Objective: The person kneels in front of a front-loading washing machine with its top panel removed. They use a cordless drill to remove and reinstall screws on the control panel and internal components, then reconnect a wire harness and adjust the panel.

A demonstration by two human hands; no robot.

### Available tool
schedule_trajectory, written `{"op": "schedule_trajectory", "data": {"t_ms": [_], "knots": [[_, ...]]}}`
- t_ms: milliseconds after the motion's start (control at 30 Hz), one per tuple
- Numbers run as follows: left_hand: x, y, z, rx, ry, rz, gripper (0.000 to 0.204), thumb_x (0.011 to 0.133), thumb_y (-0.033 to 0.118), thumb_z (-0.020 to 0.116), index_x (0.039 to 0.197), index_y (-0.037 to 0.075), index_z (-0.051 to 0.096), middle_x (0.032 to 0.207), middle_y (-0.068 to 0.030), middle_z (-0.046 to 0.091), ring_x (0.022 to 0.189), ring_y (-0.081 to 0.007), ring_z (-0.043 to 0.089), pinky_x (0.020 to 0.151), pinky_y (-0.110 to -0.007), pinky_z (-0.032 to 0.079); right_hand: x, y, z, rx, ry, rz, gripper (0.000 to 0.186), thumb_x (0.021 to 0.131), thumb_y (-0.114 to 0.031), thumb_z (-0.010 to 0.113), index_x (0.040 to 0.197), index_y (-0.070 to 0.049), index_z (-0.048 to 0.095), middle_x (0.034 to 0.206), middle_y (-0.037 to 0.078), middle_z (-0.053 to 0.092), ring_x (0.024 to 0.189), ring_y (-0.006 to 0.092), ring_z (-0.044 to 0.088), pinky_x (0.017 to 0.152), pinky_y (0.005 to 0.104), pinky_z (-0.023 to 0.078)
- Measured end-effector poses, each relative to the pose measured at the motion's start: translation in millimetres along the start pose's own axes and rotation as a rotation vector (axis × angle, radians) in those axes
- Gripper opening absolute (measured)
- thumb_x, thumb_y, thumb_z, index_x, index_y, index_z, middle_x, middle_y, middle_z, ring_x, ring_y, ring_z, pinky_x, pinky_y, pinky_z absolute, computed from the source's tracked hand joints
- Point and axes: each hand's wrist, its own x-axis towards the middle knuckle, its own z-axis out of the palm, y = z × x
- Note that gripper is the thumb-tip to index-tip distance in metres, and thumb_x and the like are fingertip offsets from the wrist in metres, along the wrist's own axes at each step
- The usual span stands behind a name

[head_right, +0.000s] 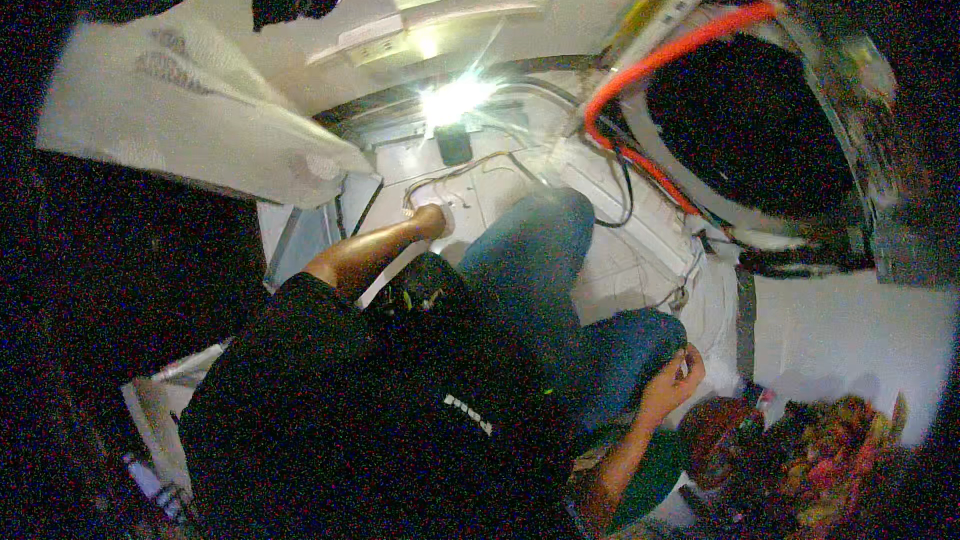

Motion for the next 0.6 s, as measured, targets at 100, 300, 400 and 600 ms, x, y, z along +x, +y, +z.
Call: {"op": "schedule_trajectory", "data": {"t_ms": [100,300,400,600], "knots": [[-21.6,15.5,-0.9,-0.264,0.176,-0.237,0.026,0.091,0.013,0.052,0.097,-0.003,0.071,0.103,-0.0254,0.070,0.097,-0.0399,0.070,0.085,-0.048,0.057,17.2,-35.4,13.5,-0.150,-0.197,-0.312,0.024,0.096,-0.014,0.064,0.116,0.000,0.066,0.120,0.016,0.063,0.116,0.0275,0.058,0.092,0.0363,0.049],[-59.6,48.9,-36.4,-0.246,0.282,-0.355,0.020,0.091,0.005,0.049,0.098,-0.003,0.066,0.113,-0.0242,0.061,0.100,-0.0409,0.067,0.082,-0.050,0.057,47.5,-97.9,6.9,-0.402,-0.445,-0.609,0.026,0.096,-0.013,0.062,0.116,0.003,0.062,0.132,0.024,0.055,0.124,0.0394,0.052,0.110,0.0475,0.038],[-64.6,51.8,-38.1,-0.311,0.426,-0.385,0.014,0.090,0.002,0.049,0.098,-0.001,0.060,0.109,-0.0213,0.058,0.098,-0.0400,0.066,0.082,-0.050,0.057,58.1,-109.9,19.6,-0.353,-0.543,-0.612,0.026,0.096,-0.013,0.062,0.116,0.003,0.063,0.134,0.022,0.055,0.126,0.0394,0.051,0.110,0.0470,0.038],[-51.4,38.8,-3.7,-0.380,0.530,-0.443,0.017,0.089,0.002,0.050,0.105,-0.002,0.058,0.111,-0.0215,0.056,0.103,-0.0398,0.063,0.085,-0.048,0.056,67.4,-95.2,56.3,-0.344,-0.744,-0.669,0.023,0.096,-0.013,0.062,0.114,0.001,0.065,0.124,0.020,0.062,0.120,0.0382,0.056,0.108,0.0474,0.040]]}}
